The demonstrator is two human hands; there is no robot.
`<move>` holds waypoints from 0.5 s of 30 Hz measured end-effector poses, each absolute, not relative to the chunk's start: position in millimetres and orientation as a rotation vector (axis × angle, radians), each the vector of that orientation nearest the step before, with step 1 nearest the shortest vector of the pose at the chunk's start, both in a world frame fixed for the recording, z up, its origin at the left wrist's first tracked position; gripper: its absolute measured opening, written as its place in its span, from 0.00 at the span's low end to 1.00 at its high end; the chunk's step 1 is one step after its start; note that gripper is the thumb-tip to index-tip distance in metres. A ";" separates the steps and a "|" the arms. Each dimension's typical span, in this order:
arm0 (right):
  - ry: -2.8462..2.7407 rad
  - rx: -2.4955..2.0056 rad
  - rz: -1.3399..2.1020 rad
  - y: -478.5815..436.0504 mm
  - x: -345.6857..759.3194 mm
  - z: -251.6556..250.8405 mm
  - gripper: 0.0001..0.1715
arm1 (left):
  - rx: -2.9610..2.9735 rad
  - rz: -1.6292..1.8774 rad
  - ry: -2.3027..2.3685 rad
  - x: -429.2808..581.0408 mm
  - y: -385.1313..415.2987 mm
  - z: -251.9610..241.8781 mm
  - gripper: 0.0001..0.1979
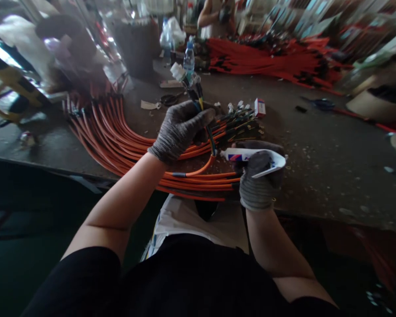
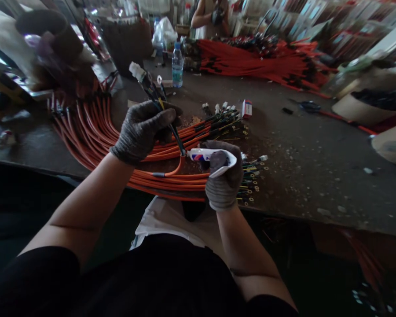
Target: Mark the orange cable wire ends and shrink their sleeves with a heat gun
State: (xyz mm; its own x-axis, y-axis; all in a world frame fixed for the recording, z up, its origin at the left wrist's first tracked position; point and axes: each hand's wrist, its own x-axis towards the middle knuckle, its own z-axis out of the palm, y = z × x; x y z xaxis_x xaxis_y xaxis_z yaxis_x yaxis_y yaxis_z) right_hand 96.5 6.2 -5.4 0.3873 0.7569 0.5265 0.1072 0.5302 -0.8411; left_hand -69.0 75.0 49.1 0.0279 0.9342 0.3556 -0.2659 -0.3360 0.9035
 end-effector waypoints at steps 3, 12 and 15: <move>-1.265 -0.901 0.359 7.3 96.9 1.5 0.11 | 1.263 1.516 0.752 -67.1 75.1 44.8 0.12; -1.153 -0.917 0.511 14.0 85.5 -4.0 0.17 | 1.393 1.557 0.807 -79.3 58.0 41.6 0.16; -0.988 -0.944 0.736 19.1 80.8 -6.3 0.22 | 1.442 1.644 0.868 -86.6 36.2 39.2 0.16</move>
State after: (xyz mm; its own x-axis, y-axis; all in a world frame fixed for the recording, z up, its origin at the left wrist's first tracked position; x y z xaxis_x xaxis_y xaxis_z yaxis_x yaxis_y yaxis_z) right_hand 80.8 19.1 -6.3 0.3817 0.8540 0.3534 -0.0941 0.4163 -0.9043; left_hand -86.6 36.2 39.2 -0.0642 0.8814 0.4680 -0.1107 -0.4723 0.8744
